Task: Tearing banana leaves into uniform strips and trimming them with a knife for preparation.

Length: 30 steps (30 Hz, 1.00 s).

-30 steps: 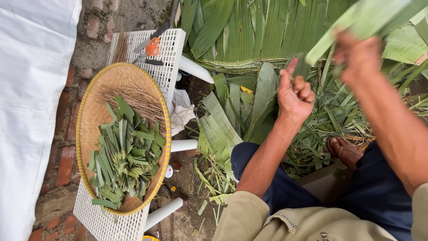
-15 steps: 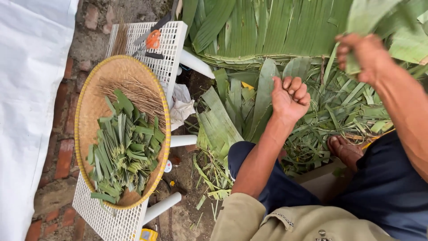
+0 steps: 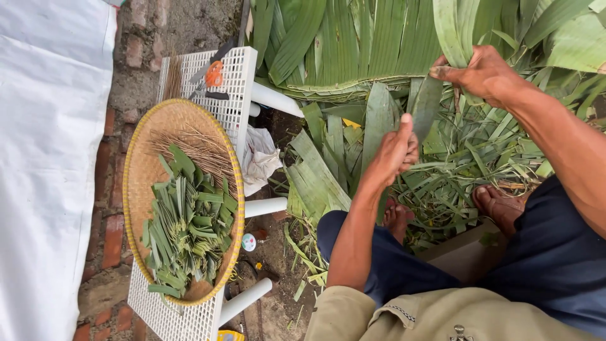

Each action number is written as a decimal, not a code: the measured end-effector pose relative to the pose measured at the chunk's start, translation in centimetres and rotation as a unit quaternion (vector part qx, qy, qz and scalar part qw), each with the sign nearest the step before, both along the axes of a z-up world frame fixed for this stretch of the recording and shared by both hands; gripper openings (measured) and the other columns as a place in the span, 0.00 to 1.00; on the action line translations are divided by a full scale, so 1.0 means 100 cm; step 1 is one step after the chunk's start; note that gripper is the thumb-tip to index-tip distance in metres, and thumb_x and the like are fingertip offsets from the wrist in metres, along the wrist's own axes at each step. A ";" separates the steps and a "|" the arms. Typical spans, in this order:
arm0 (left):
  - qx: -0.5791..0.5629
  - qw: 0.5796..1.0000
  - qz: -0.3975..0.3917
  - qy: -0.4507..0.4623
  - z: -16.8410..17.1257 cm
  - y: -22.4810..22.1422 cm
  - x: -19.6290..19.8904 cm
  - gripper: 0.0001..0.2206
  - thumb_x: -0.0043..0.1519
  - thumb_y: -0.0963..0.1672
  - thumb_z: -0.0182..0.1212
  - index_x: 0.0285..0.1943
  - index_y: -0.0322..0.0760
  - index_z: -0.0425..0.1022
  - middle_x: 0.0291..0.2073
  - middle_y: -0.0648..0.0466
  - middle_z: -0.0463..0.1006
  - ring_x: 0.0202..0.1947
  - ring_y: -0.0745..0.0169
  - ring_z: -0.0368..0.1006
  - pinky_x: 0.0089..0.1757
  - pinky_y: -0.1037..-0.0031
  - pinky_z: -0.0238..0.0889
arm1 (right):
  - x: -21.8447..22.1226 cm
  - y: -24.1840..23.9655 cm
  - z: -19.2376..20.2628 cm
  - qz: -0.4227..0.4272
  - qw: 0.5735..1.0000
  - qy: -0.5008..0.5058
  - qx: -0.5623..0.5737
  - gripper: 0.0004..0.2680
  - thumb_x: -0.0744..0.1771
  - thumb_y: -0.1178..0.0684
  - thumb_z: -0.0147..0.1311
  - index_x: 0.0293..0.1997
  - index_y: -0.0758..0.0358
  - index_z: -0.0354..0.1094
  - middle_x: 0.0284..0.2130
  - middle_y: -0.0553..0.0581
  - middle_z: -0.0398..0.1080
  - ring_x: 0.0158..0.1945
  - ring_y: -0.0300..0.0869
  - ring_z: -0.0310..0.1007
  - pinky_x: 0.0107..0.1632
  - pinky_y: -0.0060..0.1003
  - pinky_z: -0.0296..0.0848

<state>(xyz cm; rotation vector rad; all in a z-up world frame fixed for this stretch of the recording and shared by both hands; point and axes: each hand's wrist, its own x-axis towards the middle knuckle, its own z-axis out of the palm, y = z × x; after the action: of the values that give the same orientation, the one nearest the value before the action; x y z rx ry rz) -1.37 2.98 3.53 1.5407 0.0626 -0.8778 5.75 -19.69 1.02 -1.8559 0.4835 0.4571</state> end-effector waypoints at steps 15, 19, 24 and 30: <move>0.274 0.912 -0.080 -0.295 0.025 0.031 0.036 0.43 0.57 0.62 0.50 0.75 0.33 0.55 0.72 0.36 0.61 0.70 0.36 0.59 0.64 0.42 0.53 | -0.012 0.011 0.007 0.169 0.983 -0.052 0.048 0.08 0.67 0.51 0.62 0.47 0.61 0.76 0.40 0.62 0.72 0.44 0.53 0.69 0.52 0.53 0.72; 0.180 0.960 -0.158 -0.145 0.018 0.029 0.038 0.28 0.64 0.57 0.46 0.56 0.30 0.76 0.21 0.58 0.58 0.28 0.65 0.67 0.39 0.63 0.83 | -0.022 0.022 0.036 0.197 0.979 0.027 -0.053 0.22 0.65 0.37 0.60 0.32 0.74 0.60 0.79 0.66 0.38 0.66 0.61 0.63 0.59 0.62 0.64; 0.213 0.942 -0.202 -0.164 0.000 0.022 0.026 0.14 0.69 0.43 0.50 0.30 0.30 0.68 0.45 0.45 0.60 0.28 0.53 0.82 0.41 0.62 0.82 | -0.018 -0.001 0.000 0.154 0.975 -0.072 0.147 0.08 0.69 0.51 0.60 0.43 0.66 0.73 0.24 0.58 0.64 0.26 0.46 0.60 0.28 0.44 0.66; 0.298 0.907 -0.133 -0.268 -0.017 0.027 0.020 0.08 0.60 0.30 0.45 0.43 0.19 0.69 0.38 0.44 0.65 0.17 0.65 0.65 0.45 0.60 0.67 | -0.016 -0.017 -0.006 0.040 0.920 -0.070 0.384 0.08 0.73 0.51 0.54 0.41 0.63 0.71 0.26 0.54 0.67 0.29 0.42 0.67 0.36 0.37 0.72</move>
<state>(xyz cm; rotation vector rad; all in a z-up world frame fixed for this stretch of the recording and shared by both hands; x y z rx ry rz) 0.67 5.64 1.79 2.3689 -0.3121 -0.6361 4.10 -21.35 0.39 -1.1331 0.0930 0.4777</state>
